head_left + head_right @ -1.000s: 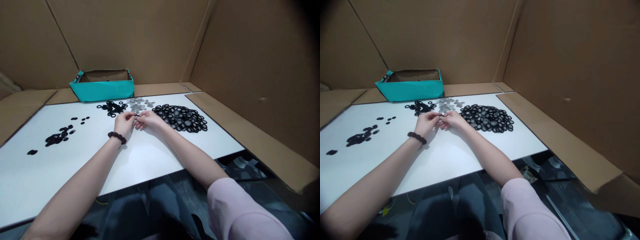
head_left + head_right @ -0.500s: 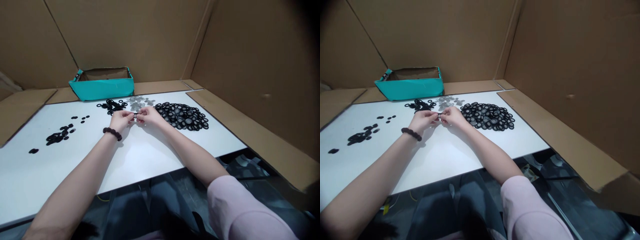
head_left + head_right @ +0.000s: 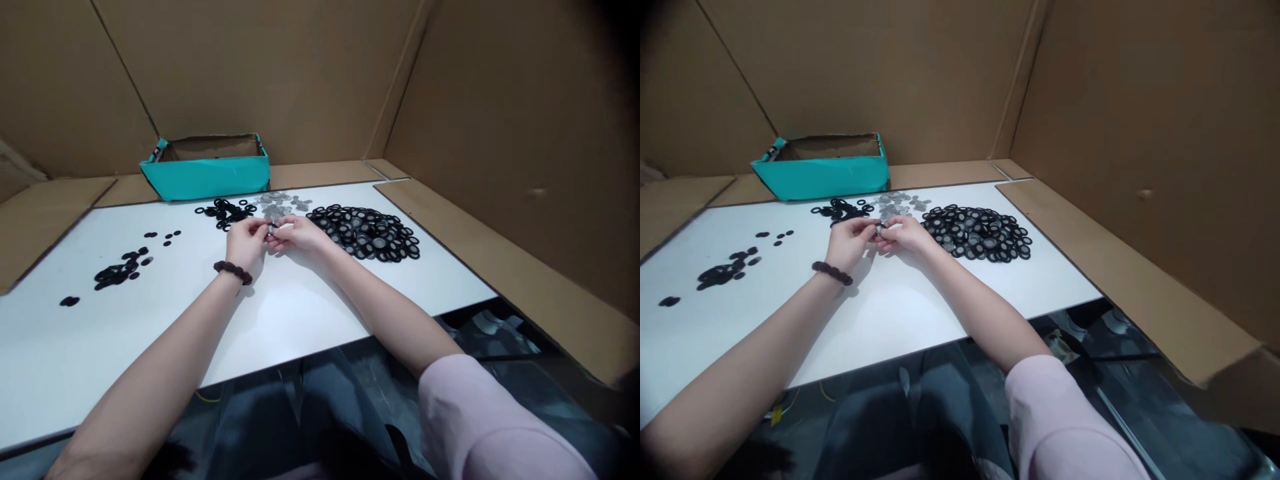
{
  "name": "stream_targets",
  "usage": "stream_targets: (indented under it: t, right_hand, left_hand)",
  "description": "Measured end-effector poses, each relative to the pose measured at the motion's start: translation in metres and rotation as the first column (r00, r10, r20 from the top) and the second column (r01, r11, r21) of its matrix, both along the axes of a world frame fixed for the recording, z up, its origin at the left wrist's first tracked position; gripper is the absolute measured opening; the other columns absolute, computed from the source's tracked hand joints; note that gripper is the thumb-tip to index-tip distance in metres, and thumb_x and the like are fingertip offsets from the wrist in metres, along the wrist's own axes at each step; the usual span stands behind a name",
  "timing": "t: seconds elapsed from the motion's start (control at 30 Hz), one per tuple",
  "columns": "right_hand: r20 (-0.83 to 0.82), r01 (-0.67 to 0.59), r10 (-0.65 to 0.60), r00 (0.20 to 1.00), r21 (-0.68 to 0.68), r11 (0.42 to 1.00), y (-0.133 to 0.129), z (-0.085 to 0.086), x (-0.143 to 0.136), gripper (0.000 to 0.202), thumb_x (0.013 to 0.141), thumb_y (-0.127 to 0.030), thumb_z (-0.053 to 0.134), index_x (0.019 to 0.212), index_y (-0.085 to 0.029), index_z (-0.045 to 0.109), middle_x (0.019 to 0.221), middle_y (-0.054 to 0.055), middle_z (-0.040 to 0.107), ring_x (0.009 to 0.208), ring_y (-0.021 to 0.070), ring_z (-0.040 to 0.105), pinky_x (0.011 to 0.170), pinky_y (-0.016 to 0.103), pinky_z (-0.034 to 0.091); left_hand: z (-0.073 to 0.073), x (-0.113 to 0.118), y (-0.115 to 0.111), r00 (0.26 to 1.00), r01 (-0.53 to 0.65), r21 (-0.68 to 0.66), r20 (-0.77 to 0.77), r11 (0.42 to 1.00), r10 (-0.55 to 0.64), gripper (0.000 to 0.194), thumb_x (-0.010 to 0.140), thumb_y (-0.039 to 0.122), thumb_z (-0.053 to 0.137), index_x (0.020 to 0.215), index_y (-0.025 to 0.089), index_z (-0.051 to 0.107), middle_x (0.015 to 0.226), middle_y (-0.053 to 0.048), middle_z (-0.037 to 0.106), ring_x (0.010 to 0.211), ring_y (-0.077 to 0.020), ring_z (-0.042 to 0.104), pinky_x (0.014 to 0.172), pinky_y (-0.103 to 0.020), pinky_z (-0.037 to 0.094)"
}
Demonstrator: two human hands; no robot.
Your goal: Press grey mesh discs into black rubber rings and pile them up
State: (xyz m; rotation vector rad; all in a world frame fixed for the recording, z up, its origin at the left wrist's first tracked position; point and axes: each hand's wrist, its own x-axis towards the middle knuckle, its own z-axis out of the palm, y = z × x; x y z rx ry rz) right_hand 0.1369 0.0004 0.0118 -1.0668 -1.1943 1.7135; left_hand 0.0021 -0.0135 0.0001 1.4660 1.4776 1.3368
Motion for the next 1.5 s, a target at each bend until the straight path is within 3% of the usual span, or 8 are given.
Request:
stream_targets:
  t: [0.13,0.33,0.5,0.7,1.0,1.27,1.5]
  right_hand:
    - [0.061,0.035,-0.037,0.997,0.033,0.999,-0.001,0.003,-0.003,0.016,0.081,-0.007,0.060,0.070,-0.013,0.052,0.057,0.002,0.062,0.051,0.0095,0.059,0.052,0.021,0.051]
    - [0.062,0.222,-0.225,0.972,0.060,0.973,-0.003,0.001,-0.009,0.017,0.080,-0.011,0.061,0.064,-0.014,0.055,0.054,-0.003,0.054,0.047,0.0058,0.050,0.044,0.015,0.042]
    - [-0.043,0.154,-0.157,0.987,-0.056,0.986,-0.006,0.001,-0.011,0.017,0.080,-0.006,0.059,0.064,-0.012,0.057,0.052,-0.001,0.054,0.048,0.0057,0.049,0.050,0.016,0.044]
    - [-0.091,0.140,-0.139,0.986,0.006,0.990,-0.002,0.000,-0.008,0.015,0.079,-0.009,0.063,0.064,-0.010,0.062,0.055,0.000,0.058,0.053,0.0068,0.054,0.058,0.018,0.048]
    - [-0.008,-0.015,0.015,1.000,-0.049,0.999,-0.002,0.007,0.003,0.019,0.081,-0.003,0.059,0.063,-0.009,0.063,0.058,0.003,0.062,0.054,0.0062,0.058,0.060,0.016,0.052]
    - [0.214,-0.104,0.068,0.975,0.166,0.981,0.001,0.005,0.001,0.022,0.081,-0.005,0.057,0.061,-0.014,0.051,0.051,-0.003,0.055,0.044,0.0074,0.053,0.050,0.019,0.049]
    - [0.427,-0.100,-0.098,0.899,0.418,0.903,0.002,-0.002,-0.002,0.022,0.081,-0.008,0.052,0.061,-0.014,0.051,0.051,-0.002,0.054,0.045,0.0083,0.052,0.050,0.019,0.044]
  left_hand:
    - [0.000,0.001,-0.002,0.999,0.008,0.032,-0.039,0.999,-0.007,0.021,0.072,0.021,0.058,0.086,0.013,0.070,0.080,-0.006,0.069,0.072,-0.0153,0.061,0.073,-0.028,0.050]
    - [0.003,0.012,-0.008,0.995,-0.008,-0.027,0.102,1.000,0.011,0.019,0.073,0.025,0.062,0.088,0.014,0.060,0.083,-0.005,0.065,0.071,-0.0141,0.060,0.067,-0.027,0.051]
    - [0.005,0.011,-0.005,0.993,0.004,-0.164,0.113,0.987,0.015,0.005,0.079,0.019,0.052,0.080,0.014,0.055,0.073,-0.003,0.059,0.065,-0.0134,0.058,0.060,-0.026,0.049]
    - [0.007,0.010,-0.005,0.999,-0.037,-0.091,-0.013,0.995,0.036,0.005,0.080,0.021,0.051,0.077,0.017,0.052,0.070,-0.002,0.059,0.065,-0.0142,0.058,0.060,-0.026,0.047]
    - [0.009,-0.004,-0.002,0.993,0.073,-0.051,-0.088,0.996,-0.077,0.011,0.071,0.025,0.059,0.071,0.014,0.059,0.064,-0.002,0.062,0.059,-0.0138,0.058,0.059,-0.026,0.048]
    - [0.017,-0.004,-0.008,0.987,0.086,-0.165,0.151,0.983,-0.061,0.014,0.062,0.023,0.070,0.069,0.012,0.066,0.062,-0.002,0.064,0.057,-0.0113,0.057,0.060,-0.025,0.046]
    - [0.021,-0.003,-0.010,0.979,0.068,-0.246,0.201,0.967,-0.018,0.012,0.062,0.023,0.070,0.066,0.012,0.067,0.064,-0.005,0.065,0.065,-0.0148,0.060,0.061,-0.027,0.044]
